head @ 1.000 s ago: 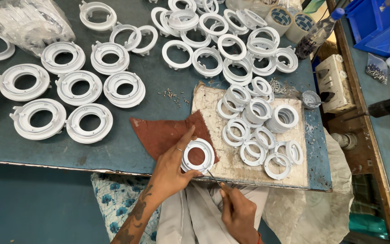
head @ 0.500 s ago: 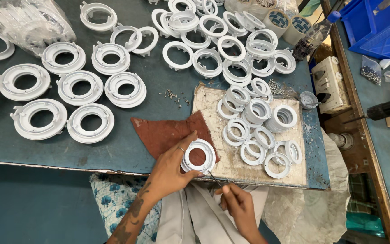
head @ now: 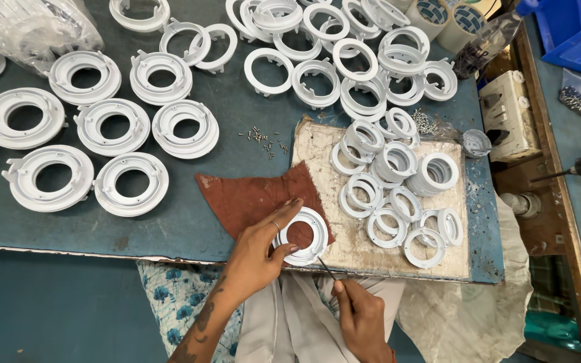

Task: The person picks up white plastic rings from a table and uses a screwdriver to press small metal pins into holes on the rings. The person handles the rings one at a time, rotating them to insert pins, and places the finished pieces on a pile.

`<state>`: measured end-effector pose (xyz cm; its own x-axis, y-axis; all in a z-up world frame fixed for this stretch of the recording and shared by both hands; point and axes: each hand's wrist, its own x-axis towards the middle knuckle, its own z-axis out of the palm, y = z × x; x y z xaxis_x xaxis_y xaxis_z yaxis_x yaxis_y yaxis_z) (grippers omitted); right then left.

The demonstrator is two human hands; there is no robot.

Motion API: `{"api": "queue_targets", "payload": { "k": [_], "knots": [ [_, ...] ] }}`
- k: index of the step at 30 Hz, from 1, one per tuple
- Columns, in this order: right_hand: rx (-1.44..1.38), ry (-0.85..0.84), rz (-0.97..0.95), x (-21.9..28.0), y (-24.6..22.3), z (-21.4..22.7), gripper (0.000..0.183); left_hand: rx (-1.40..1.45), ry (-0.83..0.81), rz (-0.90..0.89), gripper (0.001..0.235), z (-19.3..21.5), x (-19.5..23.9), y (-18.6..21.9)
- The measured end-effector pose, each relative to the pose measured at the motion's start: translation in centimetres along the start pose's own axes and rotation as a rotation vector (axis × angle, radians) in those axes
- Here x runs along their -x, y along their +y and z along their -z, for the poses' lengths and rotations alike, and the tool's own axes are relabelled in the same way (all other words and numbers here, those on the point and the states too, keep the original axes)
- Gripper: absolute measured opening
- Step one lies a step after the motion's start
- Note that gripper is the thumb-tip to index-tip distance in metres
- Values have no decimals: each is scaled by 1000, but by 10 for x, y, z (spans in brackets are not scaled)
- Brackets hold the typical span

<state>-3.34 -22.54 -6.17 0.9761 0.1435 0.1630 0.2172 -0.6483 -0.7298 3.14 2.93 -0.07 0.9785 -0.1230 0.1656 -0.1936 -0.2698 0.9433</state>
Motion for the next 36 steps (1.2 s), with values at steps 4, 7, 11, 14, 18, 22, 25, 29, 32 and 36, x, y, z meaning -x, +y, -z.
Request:
{"api": "queue_targets", "payload": {
  "k": [4, 7, 11, 14, 18, 22, 25, 29, 32, 36],
  "knots": [
    [-1110, -359, -893, -5, 30, 4, 36, -41, 4, -9, 75, -2, 0, -1],
    [-1305, -502, -983, -15, 42, 8, 35, -63, 1, -16, 72, -2, -1, -1],
    [-1320, -555, -931, -21, 35, 12, 35, -131, 2, -63, 69, -4, 3, 0],
    [-694, -273, -458, -15, 8, 7, 30, -209, -9, -76, 73, -5, 6, 5],
    [-70, 32, -61, -9, -29, 3, 14, -220, -51, -6, 99, -6, 6, 12],
    [169, 159, 187, -11, -42, 6, 26, -321, -6, -50, 101, -9, 3, 13],
    [344, 180, 395, -8, -39, 12, 52, -230, -17, -12, 91, -8, 1, 10],
    [323, 145, 370, -5, -32, 9, 51, -152, -10, -37, 77, -9, 2, 5],
    [261, 102, 279, -4, -28, 14, 41, -140, -8, -19, 84, -10, 2, 4],
    [-42, 45, 179, -5, -19, 18, 21, -105, 15, -22, 91, -10, -1, 10]
  ]
}}
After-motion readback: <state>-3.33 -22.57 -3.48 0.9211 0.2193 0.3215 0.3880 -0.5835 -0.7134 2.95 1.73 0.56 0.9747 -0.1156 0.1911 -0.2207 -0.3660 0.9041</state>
